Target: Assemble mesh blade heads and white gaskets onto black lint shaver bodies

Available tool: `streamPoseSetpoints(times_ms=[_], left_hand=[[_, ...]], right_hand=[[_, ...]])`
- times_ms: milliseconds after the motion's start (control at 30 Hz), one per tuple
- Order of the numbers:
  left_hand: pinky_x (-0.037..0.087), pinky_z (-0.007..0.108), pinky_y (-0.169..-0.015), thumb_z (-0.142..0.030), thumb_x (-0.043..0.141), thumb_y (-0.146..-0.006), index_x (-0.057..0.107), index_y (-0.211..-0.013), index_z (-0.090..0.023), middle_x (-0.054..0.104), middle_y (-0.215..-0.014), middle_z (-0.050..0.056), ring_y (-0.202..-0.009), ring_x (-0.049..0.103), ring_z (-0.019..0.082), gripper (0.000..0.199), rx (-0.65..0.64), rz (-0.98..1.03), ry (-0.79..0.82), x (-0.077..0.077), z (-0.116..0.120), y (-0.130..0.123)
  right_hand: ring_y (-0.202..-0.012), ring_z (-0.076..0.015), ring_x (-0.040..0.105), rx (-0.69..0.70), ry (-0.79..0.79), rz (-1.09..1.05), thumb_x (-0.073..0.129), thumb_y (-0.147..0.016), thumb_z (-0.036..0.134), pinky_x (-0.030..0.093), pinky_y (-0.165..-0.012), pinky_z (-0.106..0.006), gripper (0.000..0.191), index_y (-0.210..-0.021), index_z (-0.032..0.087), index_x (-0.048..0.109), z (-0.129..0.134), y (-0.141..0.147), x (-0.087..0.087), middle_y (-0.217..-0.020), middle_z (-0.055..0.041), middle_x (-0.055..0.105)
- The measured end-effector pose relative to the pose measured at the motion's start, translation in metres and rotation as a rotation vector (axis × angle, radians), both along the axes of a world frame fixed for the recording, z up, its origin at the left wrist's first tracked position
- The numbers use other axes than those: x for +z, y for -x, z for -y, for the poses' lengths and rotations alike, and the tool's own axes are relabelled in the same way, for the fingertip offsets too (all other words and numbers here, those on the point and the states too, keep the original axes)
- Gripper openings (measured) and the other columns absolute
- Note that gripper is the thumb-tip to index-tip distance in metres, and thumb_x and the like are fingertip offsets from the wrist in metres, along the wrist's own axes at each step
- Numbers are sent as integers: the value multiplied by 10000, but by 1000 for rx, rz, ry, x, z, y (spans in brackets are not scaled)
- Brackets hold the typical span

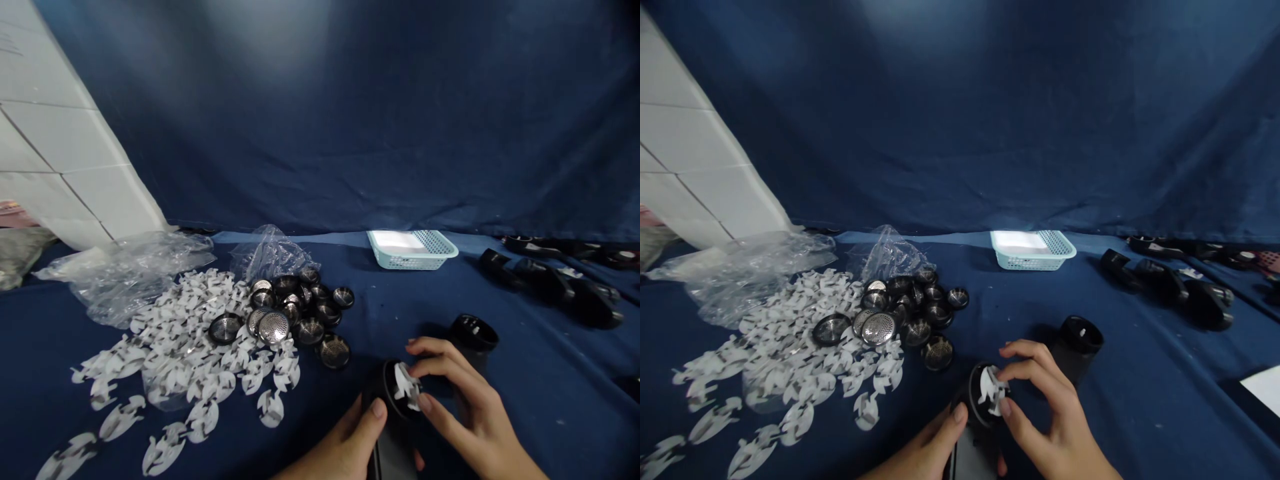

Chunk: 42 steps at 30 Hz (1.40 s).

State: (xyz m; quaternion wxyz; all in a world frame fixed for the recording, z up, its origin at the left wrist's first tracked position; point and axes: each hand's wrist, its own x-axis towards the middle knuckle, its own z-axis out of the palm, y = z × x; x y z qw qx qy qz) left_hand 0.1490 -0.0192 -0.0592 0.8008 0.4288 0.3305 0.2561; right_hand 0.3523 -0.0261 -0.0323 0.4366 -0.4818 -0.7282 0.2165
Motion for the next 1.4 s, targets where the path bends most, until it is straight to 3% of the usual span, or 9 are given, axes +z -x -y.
streamPoseSetpoints(times_ms=[200, 300, 433, 533, 667, 867, 1067, 1233, 1400], left_hand=[[494, 341, -733, -746, 439, -831, 442, -1365, -216, 696, -890, 83, -779, 661, 216, 753, 22, -62, -61, 0, 4, 3], [497, 371, -788, -706, 446, -859, 413, -1395, -209, 686, -955, 103, -868, 651, 238, 731, 31, -32, -219, 0, 3, 4], [448, 411, -945, -610, 462, -911, 443, -1380, -215, 617, -1203, 129, -1062, 591, 256, 613, 62, 18, -444, 7, -4, 10], [387, 420, -1029, -587, 475, -916, 451, -1378, -236, 568, -1295, 112, -1140, 545, 258, 581, 99, -19, -504, 14, -7, 14], [434, 415, -973, -597, 446, -923, 456, -1377, -238, 600, -1250, 108, -1068, 583, 252, 578, 114, -58, -432, 18, -6, 15], [404, 415, -997, -557, 450, -939, 477, -1358, -242, 613, -1235, 97, -1037, 589, 234, 525, 90, -92, -430, 16, -6, 14], [372, 394, -1031, -535, 463, -942, 451, -1378, -236, 595, -1261, 91, -1106, 556, 239, 529, 79, -89, -446, 14, -6, 14], [413, 382, -976, -577, 457, -927, 462, -1367, -216, 639, -1073, 83, -1008, 571, 231, 570, 50, -126, -460, 17, -5, 15], [423, 400, -961, -597, 442, -921, 474, -1356, -206, 637, -1018, 85, -950, 573, 231, 586, 67, -152, -489, 19, -6, 15]], right_hand=[[-1113, -247, 567, -56, -143, 30, 612, -867, 255, 509, -883, -364, 117, -982, 247, 627, 1, 5, 0, -1207, -78, 536], [-1032, -228, 585, -92, -326, 69, 628, -835, 189, 518, -831, -337, 125, -955, 222, 642, 4, 11, 7, -1108, -79, 583], [-919, -202, 597, -77, -478, 116, 596, -815, 62, 528, -745, -317, 235, -1000, 189, 664, 7, 15, 15, -978, -72, 623], [-862, -186, 606, -69, -484, 105, 583, -820, 24, 528, -703, -311, 246, -997, 173, 666, 6, 15, 16, -949, -74, 632], [-834, -189, 614, -73, -457, 84, 622, -811, 50, 534, -683, -318, 204, -976, 163, 663, 5, 16, 15, -932, -79, 638], [-809, -207, 620, -87, -393, 16, 632, -811, 85, 534, -665, -351, 196, -976, 190, 634, 6, 20, 11, -883, -68, 646], [-862, -210, 591, -134, -458, 50, 632, -798, 89, 517, -679, -337, 247, -1016, 207, 632, 10, 20, 12, -927, -66, 606], [-1059, -230, 548, -132, -396, 120, 473, -861, 64, 486, -853, -372, 289, -983, 242, 666, 13, 11, 12, -1142, -77, 561], [-992, -232, 575, -36, -432, 132, 510, -808, 27, 519, -801, -367, 296, -994, 215, 642, 6, 12, 16, -1015, -76, 615]])
